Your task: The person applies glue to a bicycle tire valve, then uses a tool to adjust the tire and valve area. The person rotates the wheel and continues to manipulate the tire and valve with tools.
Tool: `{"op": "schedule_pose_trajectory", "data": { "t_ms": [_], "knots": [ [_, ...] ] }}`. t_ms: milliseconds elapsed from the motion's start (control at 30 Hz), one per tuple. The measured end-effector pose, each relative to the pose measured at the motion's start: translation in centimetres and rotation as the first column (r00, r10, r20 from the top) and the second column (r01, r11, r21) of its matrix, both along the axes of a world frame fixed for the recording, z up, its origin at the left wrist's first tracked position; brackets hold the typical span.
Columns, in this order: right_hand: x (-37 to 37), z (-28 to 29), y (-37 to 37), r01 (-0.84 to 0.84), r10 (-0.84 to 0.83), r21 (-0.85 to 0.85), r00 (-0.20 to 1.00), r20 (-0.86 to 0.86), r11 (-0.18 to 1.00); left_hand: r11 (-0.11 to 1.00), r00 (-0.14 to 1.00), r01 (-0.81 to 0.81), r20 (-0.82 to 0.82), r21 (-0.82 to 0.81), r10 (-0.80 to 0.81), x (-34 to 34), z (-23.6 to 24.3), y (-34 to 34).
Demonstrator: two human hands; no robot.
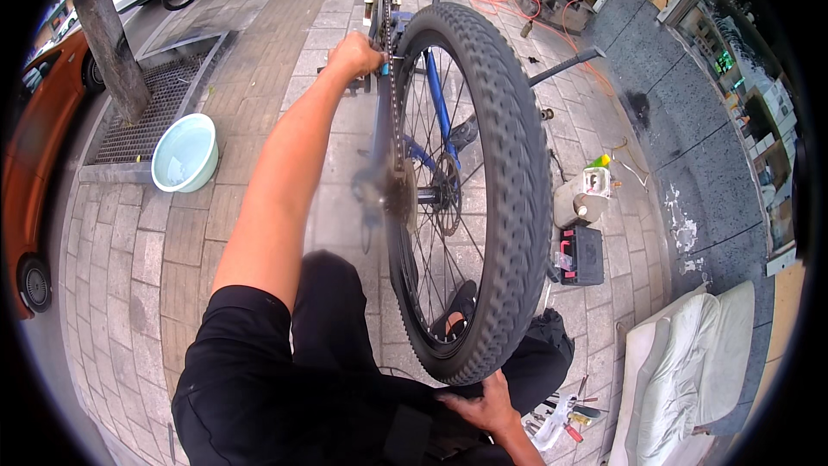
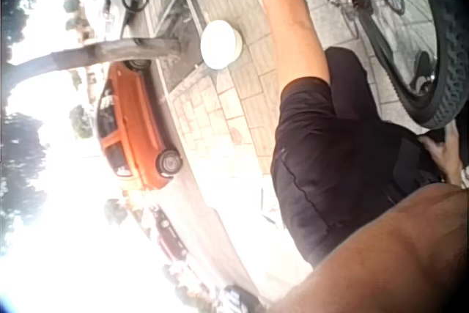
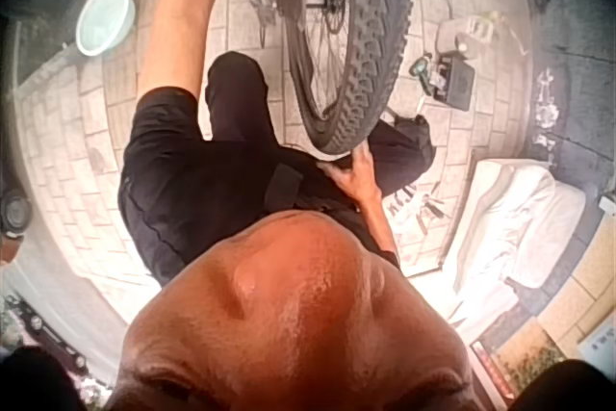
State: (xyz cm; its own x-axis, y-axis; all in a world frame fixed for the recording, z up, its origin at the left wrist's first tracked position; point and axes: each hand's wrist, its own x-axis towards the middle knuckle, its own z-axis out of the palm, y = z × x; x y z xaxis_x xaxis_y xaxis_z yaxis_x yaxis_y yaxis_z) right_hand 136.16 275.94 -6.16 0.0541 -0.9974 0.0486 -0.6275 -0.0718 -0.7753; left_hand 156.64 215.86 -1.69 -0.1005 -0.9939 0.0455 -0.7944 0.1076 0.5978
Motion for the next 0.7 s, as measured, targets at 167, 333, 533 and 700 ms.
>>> {"op": "schedule_pose_trajectory", "data": {
  "t_ms": [167,333,533,700],
  "knots": [
    [0.0,-0.1,0.0,0.007,-0.009,-0.055,0.999,-0.031,0.998,1.000,1.000,0.002,-0.003,0.005,-0.002,0.0,-0.1,-0.1],
    [0.1,0.1,-0.2,0.025,-0.029,-0.085,0.999,-0.042,0.996,1.000,1.000,-0.004,0.018,0.000,0.004,0.0,-0.1,-0.2],
    [0.1,-0.5,-0.3,0.017,-0.018,-0.134,1.000,-0.008,0.991,1.000,1.000,0.007,-0.001,0.012,-0.007,-0.2,0.2,0.2],
    [-0.1,-2.9,0.1,-0.016,0.016,-0.029,1.000,0.020,0.999,1.000,1.000,0.018,0.003,0.005,-0.018,0.0,-0.2,-0.3]
  ]
}}
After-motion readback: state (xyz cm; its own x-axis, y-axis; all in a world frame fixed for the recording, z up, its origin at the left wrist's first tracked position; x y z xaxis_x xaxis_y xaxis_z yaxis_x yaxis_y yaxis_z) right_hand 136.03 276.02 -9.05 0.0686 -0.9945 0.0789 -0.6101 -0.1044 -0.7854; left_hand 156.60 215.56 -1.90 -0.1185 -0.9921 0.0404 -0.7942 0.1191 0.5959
